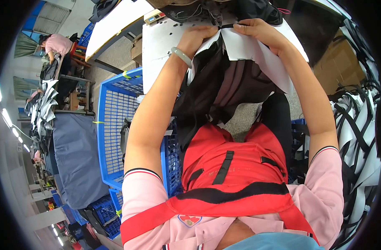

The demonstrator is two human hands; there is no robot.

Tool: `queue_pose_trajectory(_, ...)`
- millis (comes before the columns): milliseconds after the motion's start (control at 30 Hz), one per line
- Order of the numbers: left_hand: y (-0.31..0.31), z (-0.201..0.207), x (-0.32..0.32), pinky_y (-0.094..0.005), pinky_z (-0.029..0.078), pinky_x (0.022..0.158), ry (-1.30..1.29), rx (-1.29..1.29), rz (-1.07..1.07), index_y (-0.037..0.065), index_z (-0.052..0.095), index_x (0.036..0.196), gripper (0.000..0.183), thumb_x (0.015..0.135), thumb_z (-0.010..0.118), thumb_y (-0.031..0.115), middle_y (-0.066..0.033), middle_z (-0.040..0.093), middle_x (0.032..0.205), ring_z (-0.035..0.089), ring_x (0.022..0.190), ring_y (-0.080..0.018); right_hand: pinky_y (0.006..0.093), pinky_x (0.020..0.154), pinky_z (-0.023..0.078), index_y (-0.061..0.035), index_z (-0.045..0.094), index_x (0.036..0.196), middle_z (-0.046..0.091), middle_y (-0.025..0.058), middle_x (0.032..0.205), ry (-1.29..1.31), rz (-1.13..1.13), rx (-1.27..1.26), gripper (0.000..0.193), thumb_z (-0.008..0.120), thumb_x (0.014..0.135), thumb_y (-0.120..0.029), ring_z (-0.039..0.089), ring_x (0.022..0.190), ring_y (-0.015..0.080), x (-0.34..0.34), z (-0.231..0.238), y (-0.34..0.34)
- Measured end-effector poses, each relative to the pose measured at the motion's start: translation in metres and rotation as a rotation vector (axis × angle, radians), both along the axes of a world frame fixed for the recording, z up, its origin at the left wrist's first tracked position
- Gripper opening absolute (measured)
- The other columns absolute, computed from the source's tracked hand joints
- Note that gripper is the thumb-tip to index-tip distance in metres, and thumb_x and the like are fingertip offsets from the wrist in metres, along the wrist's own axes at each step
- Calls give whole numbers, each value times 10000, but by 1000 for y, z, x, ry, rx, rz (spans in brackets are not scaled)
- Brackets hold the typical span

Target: Sewing together various fabric and mesh components of bags using an industrial sewing machine.

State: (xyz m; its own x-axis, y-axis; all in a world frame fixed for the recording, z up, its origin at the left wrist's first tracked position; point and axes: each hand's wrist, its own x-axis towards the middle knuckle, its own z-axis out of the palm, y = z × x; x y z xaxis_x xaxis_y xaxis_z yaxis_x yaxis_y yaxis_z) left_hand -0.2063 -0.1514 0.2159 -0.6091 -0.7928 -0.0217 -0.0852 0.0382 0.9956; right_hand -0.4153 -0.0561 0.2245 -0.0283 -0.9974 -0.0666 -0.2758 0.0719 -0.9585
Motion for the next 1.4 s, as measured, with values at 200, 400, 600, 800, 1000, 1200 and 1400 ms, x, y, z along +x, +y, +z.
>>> queue_pose_trajectory(200,-14,-10,0,-246,472,814,-3,-108,-1,-33,690,1053,267,851,673,143,-82,694,972,622,870,-137,248,877,447,8,586,1217,643,57,1070,55,-116,22,521,657,881,-384,588,994,116,9,7,-2)
queue_pose_trajectory(400,0,-2,-6,-247,470,826,32,-105,-50,-31,694,1037,264,860,669,163,-85,693,968,620,868,-134,231,823,444,-30,597,1209,632,9,1045,80,-62,-47,471,634,897,-380,570,945,80,-13,-6,0)
queue_pose_trajectory(600,-16,-13,28,-235,461,870,95,-230,-74,3,705,1037,261,864,645,189,-59,697,989,625,943,-126,253,894,388,-27,564,1232,589,5,1089,323,-15,-134,487,561,919,-400,491,998,85,-35,1,44)
queue_pose_trajectory(800,112,1,38,-212,468,670,94,-19,-511,0,708,987,257,841,693,211,-12,682,844,587,746,-60,327,968,416,20,648,1048,499,119,1350,371,306,-35,269,658,794,-67,551,1115,214,49,-28,122)
queue_pose_trajectory(1000,180,-32,52,-211,460,595,255,198,-606,3,730,910,168,835,699,151,-10,689,766,574,661,-42,326,1012,384,-33,454,1342,536,120,1290,300,269,282,637,690,754,-94,491,1212,225,64,-76,187)
queue_pose_trajectory(1200,205,-40,71,-286,472,756,273,16,-613,25,726,859,176,759,750,168,-81,666,828,613,827,-162,326,921,445,23,480,1247,596,160,1162,181,307,101,508,605,755,3,579,1080,254,93,-68,191)
queue_pose_trajectory(1400,157,-65,139,-327,491,733,68,-358,154,48,706,889,153,756,681,120,-95,619,830,613,814,-224,373,804,473,5,549,829,586,125,1038,545,612,-199,163,669,720,-4,581,949,319,110,-49,188)
